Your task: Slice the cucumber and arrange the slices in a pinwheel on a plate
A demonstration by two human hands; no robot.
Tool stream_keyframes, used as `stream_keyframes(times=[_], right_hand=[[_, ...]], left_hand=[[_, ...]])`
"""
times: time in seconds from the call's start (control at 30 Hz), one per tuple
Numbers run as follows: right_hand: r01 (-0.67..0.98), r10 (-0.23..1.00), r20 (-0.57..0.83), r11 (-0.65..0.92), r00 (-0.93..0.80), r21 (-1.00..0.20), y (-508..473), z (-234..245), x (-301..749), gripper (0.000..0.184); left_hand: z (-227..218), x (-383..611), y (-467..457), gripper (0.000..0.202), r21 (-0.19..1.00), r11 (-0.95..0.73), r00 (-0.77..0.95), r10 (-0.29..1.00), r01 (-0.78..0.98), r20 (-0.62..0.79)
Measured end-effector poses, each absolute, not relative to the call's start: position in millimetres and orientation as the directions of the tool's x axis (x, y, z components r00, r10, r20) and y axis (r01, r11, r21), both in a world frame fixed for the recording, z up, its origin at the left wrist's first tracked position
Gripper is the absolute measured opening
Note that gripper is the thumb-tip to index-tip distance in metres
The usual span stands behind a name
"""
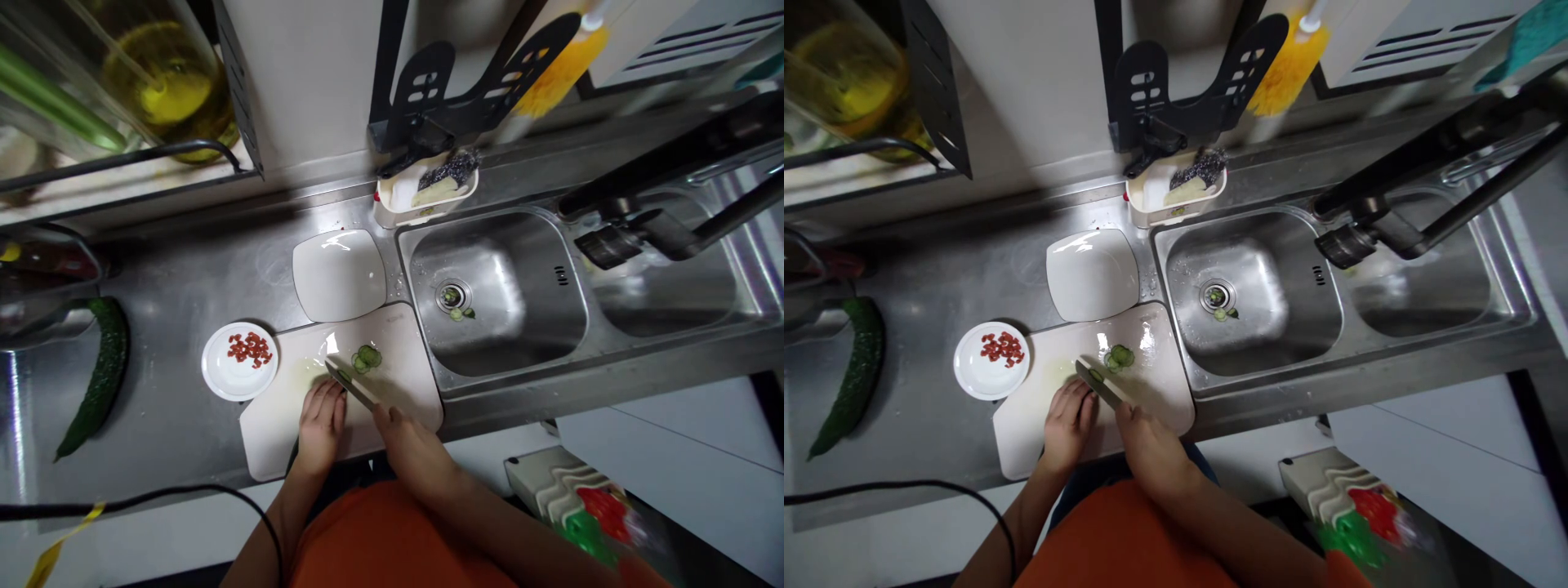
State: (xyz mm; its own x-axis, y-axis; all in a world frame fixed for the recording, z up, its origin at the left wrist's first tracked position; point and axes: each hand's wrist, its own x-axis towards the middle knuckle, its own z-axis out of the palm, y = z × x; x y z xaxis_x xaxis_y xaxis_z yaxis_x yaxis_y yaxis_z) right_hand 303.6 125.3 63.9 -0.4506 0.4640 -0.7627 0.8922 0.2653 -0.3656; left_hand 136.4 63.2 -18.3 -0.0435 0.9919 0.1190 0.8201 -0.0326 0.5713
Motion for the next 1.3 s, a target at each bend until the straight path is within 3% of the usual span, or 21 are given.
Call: stream_keyframes(times=[0.9,1.17,1.3], right_hand=[[0.88,0.561,-0.681,0.238,-0.471,-0.412,118.3,23.5,293.6,0.035],[0.897,0.53,-0.724,0.234,-0.441,-0.375,114.0,48.5,309.9,0.047],[0.905,0.517,-0.743,0.26,-0.426,-0.338,108.1,64.5,317.7,0.043]], left_hand=[[-19.4,135.8,62.2,0.029,0.583,-0.03,-0.039,0.994,0.812,0.105],[-18.4,135.7,61.5,0.028,0.576,-0.024,-0.038,0.995,0.817,0.097],[-19.0,135.7,60.5,0.025,0.562,-0.019,-0.046,0.994,0.827,0.101]])
